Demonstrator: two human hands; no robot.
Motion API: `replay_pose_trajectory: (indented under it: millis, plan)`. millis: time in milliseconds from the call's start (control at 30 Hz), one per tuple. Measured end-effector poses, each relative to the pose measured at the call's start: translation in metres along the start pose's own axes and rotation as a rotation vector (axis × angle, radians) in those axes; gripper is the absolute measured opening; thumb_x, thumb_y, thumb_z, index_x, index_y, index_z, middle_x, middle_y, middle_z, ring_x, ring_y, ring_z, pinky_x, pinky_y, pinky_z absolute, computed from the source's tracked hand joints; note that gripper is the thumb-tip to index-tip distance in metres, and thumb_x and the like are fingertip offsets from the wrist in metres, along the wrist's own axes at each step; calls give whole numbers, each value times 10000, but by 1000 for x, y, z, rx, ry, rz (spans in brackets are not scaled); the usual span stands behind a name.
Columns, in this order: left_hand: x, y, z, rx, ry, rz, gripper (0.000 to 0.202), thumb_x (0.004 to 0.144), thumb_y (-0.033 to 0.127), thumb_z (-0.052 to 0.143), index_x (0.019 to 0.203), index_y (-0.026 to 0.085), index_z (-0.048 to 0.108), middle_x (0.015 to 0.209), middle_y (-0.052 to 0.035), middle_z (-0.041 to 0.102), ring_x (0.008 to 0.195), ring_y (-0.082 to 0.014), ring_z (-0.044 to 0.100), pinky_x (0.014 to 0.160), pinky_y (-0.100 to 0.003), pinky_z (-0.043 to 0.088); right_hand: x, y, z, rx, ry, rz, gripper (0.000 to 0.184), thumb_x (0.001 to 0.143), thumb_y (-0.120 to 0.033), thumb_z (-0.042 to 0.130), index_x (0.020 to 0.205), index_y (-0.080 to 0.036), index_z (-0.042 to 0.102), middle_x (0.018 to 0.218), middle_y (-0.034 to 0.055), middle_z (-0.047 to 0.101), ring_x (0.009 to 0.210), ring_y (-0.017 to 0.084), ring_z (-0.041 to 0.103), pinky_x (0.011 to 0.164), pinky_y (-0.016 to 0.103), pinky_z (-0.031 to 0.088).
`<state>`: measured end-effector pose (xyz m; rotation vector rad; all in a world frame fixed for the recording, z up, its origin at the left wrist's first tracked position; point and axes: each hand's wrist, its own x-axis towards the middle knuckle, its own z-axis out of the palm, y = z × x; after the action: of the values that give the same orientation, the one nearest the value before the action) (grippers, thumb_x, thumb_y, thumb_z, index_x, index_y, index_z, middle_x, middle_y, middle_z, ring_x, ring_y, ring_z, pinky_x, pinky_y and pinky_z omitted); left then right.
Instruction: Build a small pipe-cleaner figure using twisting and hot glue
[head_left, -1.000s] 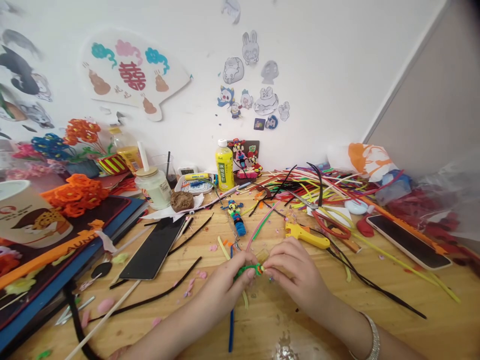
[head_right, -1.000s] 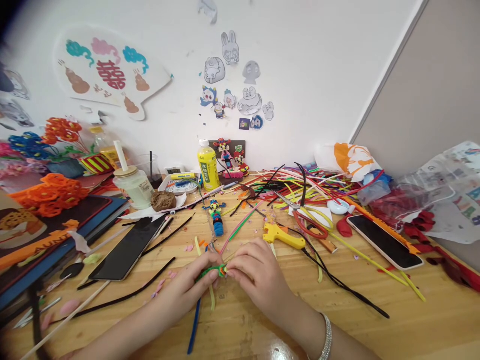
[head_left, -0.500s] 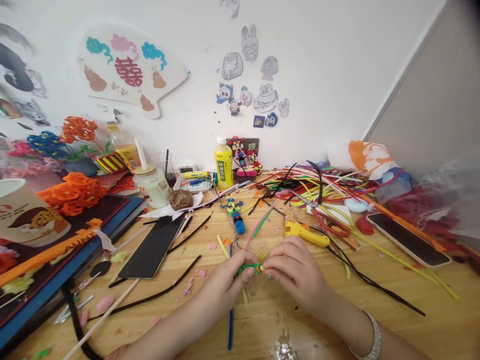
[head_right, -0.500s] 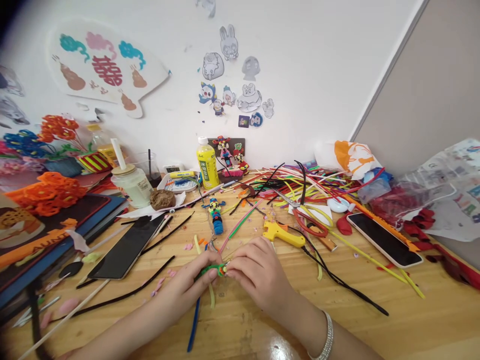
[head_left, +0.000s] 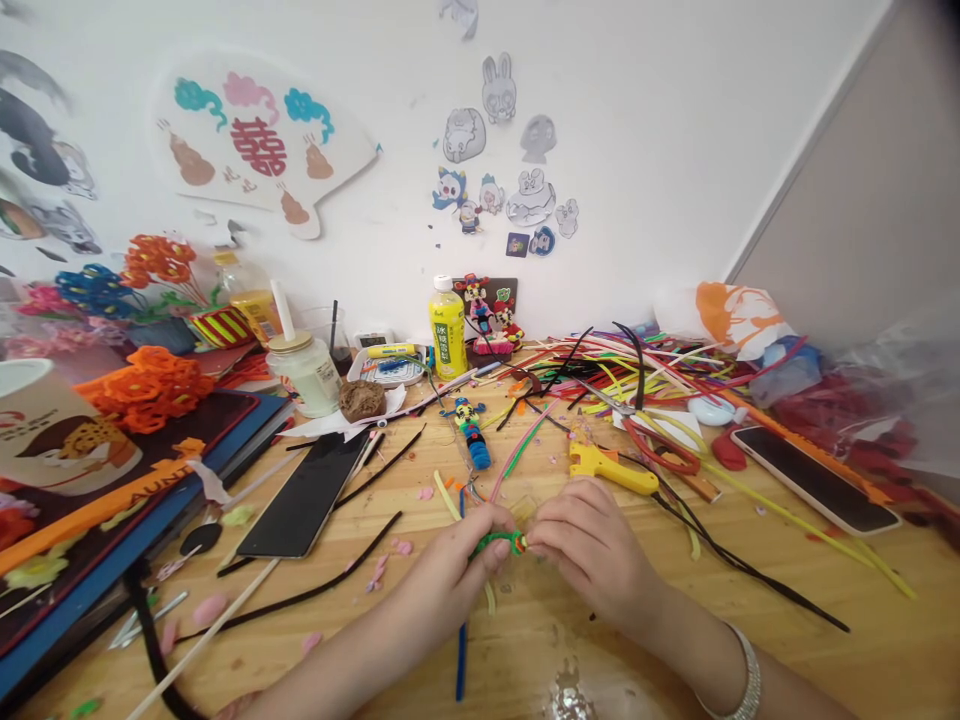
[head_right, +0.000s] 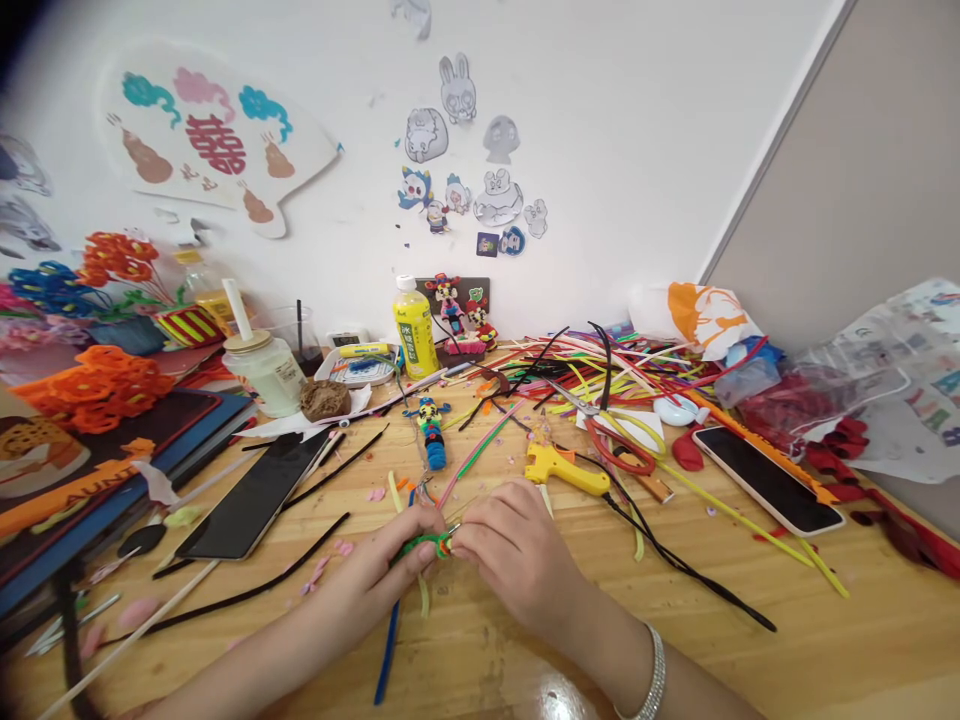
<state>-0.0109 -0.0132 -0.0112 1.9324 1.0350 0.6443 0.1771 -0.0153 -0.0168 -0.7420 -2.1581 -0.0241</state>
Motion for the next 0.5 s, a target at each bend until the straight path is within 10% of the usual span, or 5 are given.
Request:
replay_pose_trajectory:
  millis: [300, 500]
  plan:
    - [0, -5, 3, -94, -9, -36, 159, 851, 334, 396, 871, 216, 502, 783, 23, 502, 749, -137, 469, 690, -221, 374, 1, 0, -2, 23, 4, 23, 101, 857, -163, 486, 814, -169, 577, 787, 21, 618, 742, 151, 479, 704, 311, 368]
    - [9, -9, 4, -504, 13, -112, 299, 820, 477, 390, 789, 190, 467, 605, 59, 376, 478, -84, 310, 447, -203, 271, 0, 2, -2, 94, 117, 211, 78, 841, -193, 496, 817, -194, 570, 763, 21, 574, 753, 161, 494, 688, 306, 389]
